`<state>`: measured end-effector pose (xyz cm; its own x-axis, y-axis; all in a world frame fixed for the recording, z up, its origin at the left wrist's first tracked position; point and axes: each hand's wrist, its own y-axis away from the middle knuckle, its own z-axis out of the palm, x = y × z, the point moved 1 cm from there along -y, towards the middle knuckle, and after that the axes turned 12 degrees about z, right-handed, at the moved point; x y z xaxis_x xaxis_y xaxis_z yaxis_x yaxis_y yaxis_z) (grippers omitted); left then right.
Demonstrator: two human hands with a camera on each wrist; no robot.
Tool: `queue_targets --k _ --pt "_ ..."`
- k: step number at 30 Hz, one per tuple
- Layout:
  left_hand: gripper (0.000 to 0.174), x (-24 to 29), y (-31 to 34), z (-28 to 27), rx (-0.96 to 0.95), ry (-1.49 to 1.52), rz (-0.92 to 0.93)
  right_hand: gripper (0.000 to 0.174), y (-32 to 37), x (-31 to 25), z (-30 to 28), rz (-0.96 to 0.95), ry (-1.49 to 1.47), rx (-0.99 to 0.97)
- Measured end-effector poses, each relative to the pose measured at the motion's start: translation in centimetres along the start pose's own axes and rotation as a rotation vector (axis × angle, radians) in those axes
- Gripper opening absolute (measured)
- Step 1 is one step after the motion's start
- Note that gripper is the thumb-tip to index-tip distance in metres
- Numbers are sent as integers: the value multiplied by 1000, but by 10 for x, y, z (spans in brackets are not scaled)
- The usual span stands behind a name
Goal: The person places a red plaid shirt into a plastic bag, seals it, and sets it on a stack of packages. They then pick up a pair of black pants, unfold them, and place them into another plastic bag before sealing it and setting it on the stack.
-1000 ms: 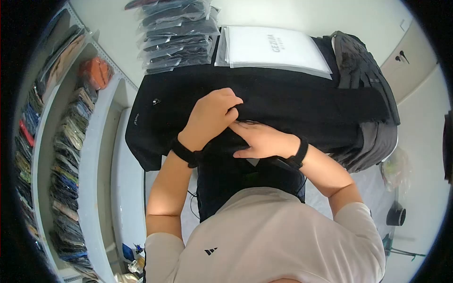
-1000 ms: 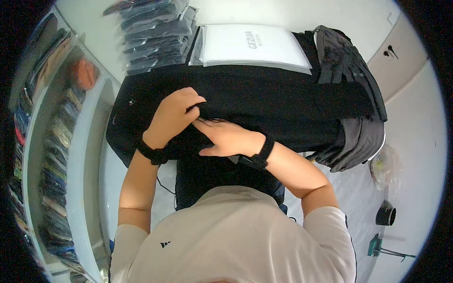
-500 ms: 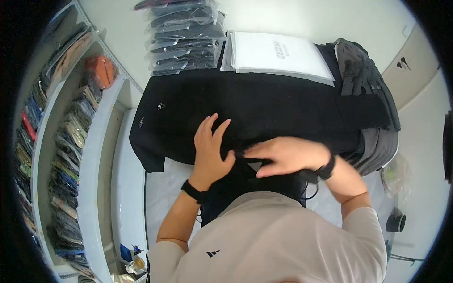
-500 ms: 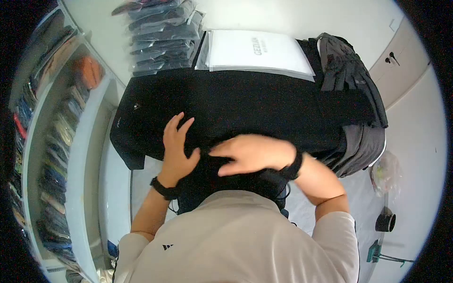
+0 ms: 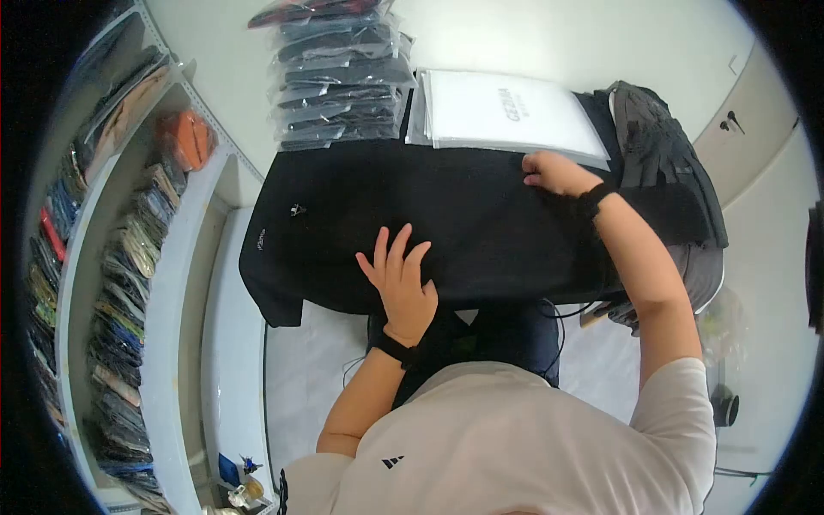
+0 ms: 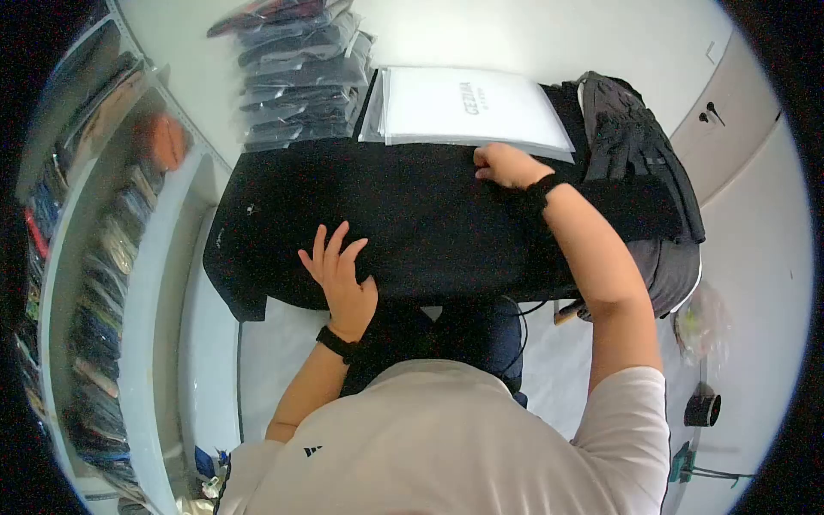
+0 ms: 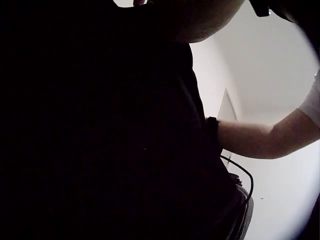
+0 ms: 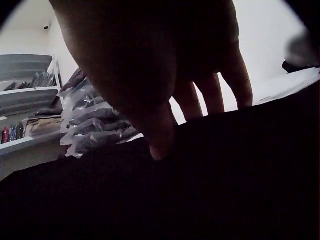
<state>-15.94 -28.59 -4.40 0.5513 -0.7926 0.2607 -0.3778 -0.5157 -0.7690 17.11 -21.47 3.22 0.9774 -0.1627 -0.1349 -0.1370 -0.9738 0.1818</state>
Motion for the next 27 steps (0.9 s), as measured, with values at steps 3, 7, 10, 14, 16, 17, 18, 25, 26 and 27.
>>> queue_targets --k 3,7,10,14,16,17,18,25,26,27 --pt "50 -7 4 -2 -13 18 234 22 -5 6 7 -40 49 96" --pt "42 -16 6 -4 -215 199 273 20 -7 10 20 -115 -2 169" --pt "35 -11 3 -12 -202 196 263 31 24 -8 24 -59 96 254" --pt "41 -15 5 -10 -203 232 244 50 99 -82 16 -364 -43 232" --pt "45 -9 -2 -26 -242 297 270 54 140 -108 41 -392 -80 170" --pt "50 -10 -8 -38 -273 343 299 58 144 -116 58 -386 -71 192" --pt "52 -18 -13 -49 -237 298 297 63 143 -116 67 -349 -108 224" --pt "74 -126 -35 -123 -563 -497 129 65 141 -132 94 -188 -225 495" --pt "73 -142 -37 -123 -607 -475 161 65 141 -135 90 -193 -248 482" --pt "72 -153 -42 -122 -648 -454 194 66 139 -138 85 -197 -271 471"
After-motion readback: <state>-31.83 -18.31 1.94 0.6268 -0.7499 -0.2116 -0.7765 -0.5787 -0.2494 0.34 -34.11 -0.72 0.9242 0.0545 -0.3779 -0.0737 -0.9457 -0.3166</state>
